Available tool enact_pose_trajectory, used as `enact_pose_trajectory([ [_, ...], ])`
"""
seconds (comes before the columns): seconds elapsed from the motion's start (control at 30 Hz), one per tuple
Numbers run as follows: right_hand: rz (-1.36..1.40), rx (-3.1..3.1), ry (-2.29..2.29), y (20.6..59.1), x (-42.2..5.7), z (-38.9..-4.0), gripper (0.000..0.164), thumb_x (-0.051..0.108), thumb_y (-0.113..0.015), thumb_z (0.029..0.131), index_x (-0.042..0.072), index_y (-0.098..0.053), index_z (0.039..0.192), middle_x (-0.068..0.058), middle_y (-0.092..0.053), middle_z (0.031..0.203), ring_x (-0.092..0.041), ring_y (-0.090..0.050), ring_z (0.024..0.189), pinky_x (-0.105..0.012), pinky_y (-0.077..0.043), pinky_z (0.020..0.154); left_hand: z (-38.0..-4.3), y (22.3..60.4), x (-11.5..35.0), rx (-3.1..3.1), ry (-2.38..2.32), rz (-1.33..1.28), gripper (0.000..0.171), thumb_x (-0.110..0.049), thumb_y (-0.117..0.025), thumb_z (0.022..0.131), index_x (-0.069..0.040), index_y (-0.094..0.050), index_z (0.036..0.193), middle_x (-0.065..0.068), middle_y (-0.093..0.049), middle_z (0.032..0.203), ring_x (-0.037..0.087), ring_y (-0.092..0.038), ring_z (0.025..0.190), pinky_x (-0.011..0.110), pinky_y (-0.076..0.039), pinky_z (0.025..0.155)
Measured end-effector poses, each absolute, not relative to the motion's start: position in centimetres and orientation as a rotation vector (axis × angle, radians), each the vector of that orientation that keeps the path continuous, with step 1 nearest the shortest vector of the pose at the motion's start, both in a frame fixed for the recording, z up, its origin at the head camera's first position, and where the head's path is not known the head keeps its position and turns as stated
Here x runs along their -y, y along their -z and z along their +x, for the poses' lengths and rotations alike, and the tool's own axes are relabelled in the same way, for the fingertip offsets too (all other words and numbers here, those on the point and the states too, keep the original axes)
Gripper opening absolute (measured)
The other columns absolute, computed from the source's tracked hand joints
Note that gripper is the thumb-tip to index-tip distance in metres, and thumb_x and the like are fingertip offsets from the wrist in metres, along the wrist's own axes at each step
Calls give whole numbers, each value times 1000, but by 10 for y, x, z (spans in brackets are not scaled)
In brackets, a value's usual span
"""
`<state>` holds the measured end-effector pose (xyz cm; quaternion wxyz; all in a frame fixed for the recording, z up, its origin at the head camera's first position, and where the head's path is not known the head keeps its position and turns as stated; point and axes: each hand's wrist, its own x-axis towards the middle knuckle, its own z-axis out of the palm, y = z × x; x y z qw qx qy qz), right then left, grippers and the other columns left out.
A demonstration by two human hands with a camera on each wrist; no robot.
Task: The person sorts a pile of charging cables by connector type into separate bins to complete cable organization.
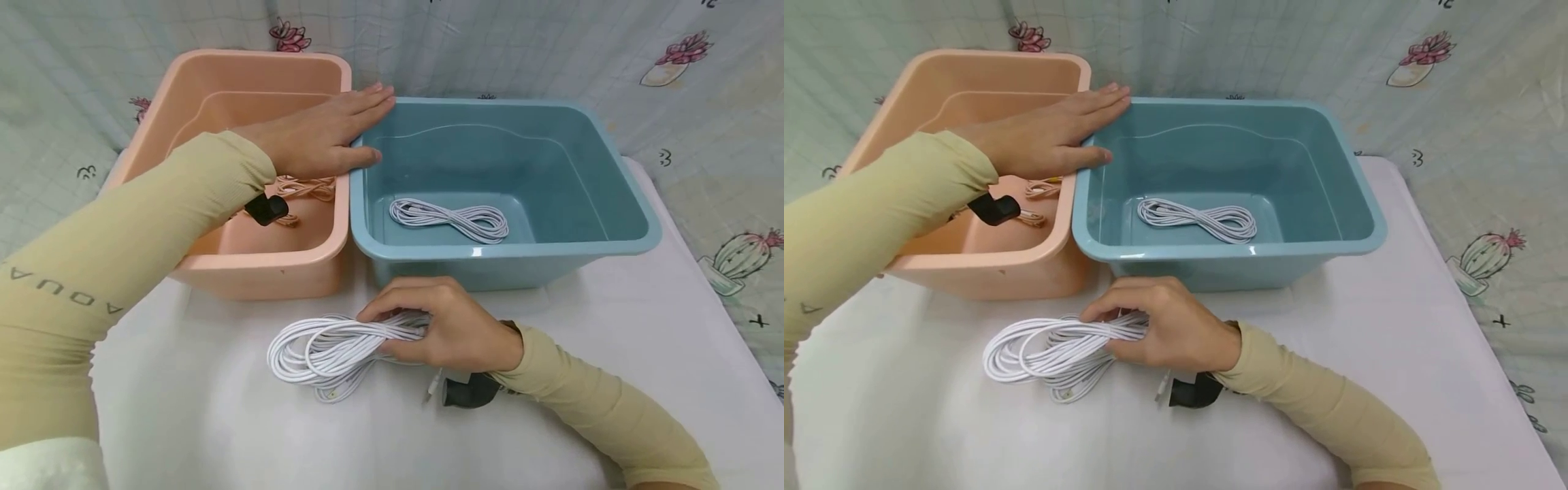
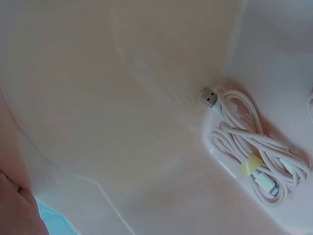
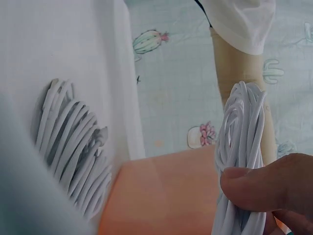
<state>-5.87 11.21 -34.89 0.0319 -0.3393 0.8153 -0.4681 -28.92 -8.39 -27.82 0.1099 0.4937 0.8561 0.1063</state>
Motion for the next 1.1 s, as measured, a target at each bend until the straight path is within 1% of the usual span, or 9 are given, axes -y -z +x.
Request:
enact_pose_trajectory([
  [0.27,-1063,-2502,1499,340,-113,-58,37,4,-86,79,13,-77,114,2,-77,106,-6,-69,95,-24,-58,81,-291,279,84,-2510,-313,1441,81,-50,-40,104,-19,0,168,-2,7,176,22,7,166,49,-3,136],
  [0.4,-1024,-2457,1541,332,-114,-58,37,2,-86,79,12,-77,114,1,-76,106,-7,-69,95,-26,-58,81,-292,280,85,-2514,-304,1462,81,-50,-40,105,-18,-1,168,-1,6,177,22,6,166,49,-3,136],
  [0.57,-960,-2428,1547,321,-115,-56,38,2,-86,80,12,-77,115,1,-76,106,-8,-67,93,-25,-57,77,-292,280,86,-2517,-300,1467,81,-50,-39,105,-17,-1,168,1,6,177,23,6,166,49,-3,136],
  [0.8,-942,-2475,1482,303,-118,-52,40,3,-87,80,15,-76,117,4,-75,107,-8,-66,92,-25,-56,74,-291,279,86,-2504,-292,1477,81,-49,-38,105,-14,-1,167,3,7,177,25,7,166,49,-3,136],
  [0.97,-956,-2508,1456,291,-119,-47,41,3,-87,80,15,-76,117,5,-76,108,-7,-66,94,-24,-56,77,-292,279,86,-2503,-277,1496,80,-50,-37,105,-13,-1,167,3,7,177,25,6,166,48,-3,136],
  [1.03,-922,-2509,1440,286,-119,-44,41,4,-87,80,16,-76,117,6,-76,109,-7,-67,95,-24,-56,78,-292,278,86,-2501,-276,1504,80,-50,-36,106,-14,-1,167,3,7,177,25,6,166,48,-3,136],
  [1.1,-882,-2512,1423,281,-120,-42,42,4,-87,79,17,-76,117,7,-75,110,-7,-67,96,-24,-56,77,-292,278,86,-2502,-275,1508,80,-50,-36,105,-13,-1,167,4,6,177,25,6,166,48,-3,136],
])
